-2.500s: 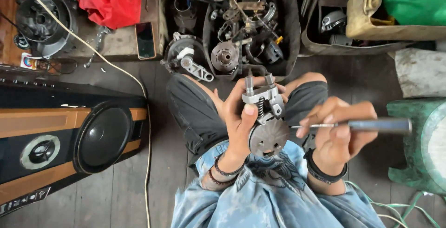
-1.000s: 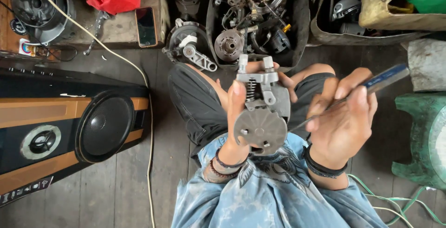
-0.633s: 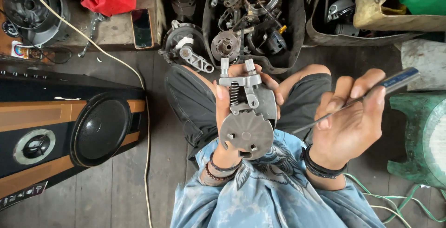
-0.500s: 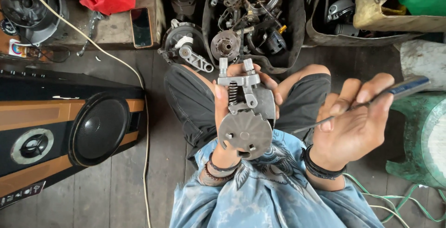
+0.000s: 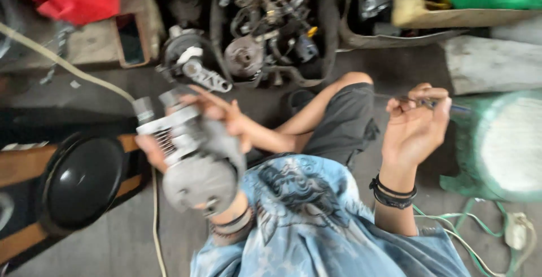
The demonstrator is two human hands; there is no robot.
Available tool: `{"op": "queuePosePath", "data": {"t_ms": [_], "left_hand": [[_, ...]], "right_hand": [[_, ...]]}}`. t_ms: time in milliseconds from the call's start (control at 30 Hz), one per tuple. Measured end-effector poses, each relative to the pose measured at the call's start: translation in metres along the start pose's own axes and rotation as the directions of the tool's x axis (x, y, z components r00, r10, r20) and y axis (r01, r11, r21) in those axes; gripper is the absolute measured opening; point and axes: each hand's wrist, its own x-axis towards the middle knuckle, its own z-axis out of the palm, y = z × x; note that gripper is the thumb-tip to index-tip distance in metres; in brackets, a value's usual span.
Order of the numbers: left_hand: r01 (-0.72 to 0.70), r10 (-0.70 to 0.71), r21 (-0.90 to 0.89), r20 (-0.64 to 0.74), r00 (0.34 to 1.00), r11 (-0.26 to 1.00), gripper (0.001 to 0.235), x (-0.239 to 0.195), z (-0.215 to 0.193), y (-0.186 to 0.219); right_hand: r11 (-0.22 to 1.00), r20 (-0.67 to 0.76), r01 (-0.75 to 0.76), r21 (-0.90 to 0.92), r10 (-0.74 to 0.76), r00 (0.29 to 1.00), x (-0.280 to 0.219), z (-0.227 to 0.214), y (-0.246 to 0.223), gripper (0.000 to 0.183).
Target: Cleaning and inspecting a motorcycle carburetor using a small metal tool in a workshop environment.
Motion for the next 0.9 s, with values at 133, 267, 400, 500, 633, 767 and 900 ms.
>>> {"op": "queuePosePath", "data": {"t_ms": [133,267,400,500,633,767,900], "left_hand": [[0.045,-0.058,0.08,0.167,0.984,0.996,0.07,0.007,-0.01,0.016],[-0.013,-0.005,0.187,0.095,0.996,0.982,0.07,0.011,-0.016,0.017],[0.015,-0.034,0.191,0.097,0.995,0.981,0.067,0.013,-0.01,0.003],[0.051,-0.074,0.183,0.12,0.99,0.982,0.065,0.016,-0.013,-0.004],[0.1,-0.113,0.137,0.088,0.99,0.986,0.065,0.014,-0.012,-0.008],[0.09,-0.108,0.182,0.09,0.99,0.979,0.068,0.011,-0.017,-0.005],[0.097,-0.117,0.195,0.093,0.989,0.976,0.071,0.01,-0.019,-0.006]], "right_hand": [[0.991,-0.145,0.004,-0.13,-0.023,0.989,0.045,-0.068,0.002,0.028],[0.988,-0.208,-0.059,-0.144,0.029,0.978,0.086,-0.111,0.011,0.035],[0.916,-0.159,-0.116,-0.384,0.058,0.986,0.113,-0.123,0.032,0.018],[0.809,-0.06,0.012,-0.587,-0.058,0.997,0.132,-0.124,0.058,0.016],[0.642,0.109,0.227,-0.732,-0.219,0.97,0.158,-0.146,0.096,0.025],[0.19,0.338,0.409,-0.893,-0.317,0.886,0.171,-0.165,0.136,0.01],[0.018,0.412,0.436,-0.9,-0.295,0.862,0.175,-0.181,0.173,0.015]]}}
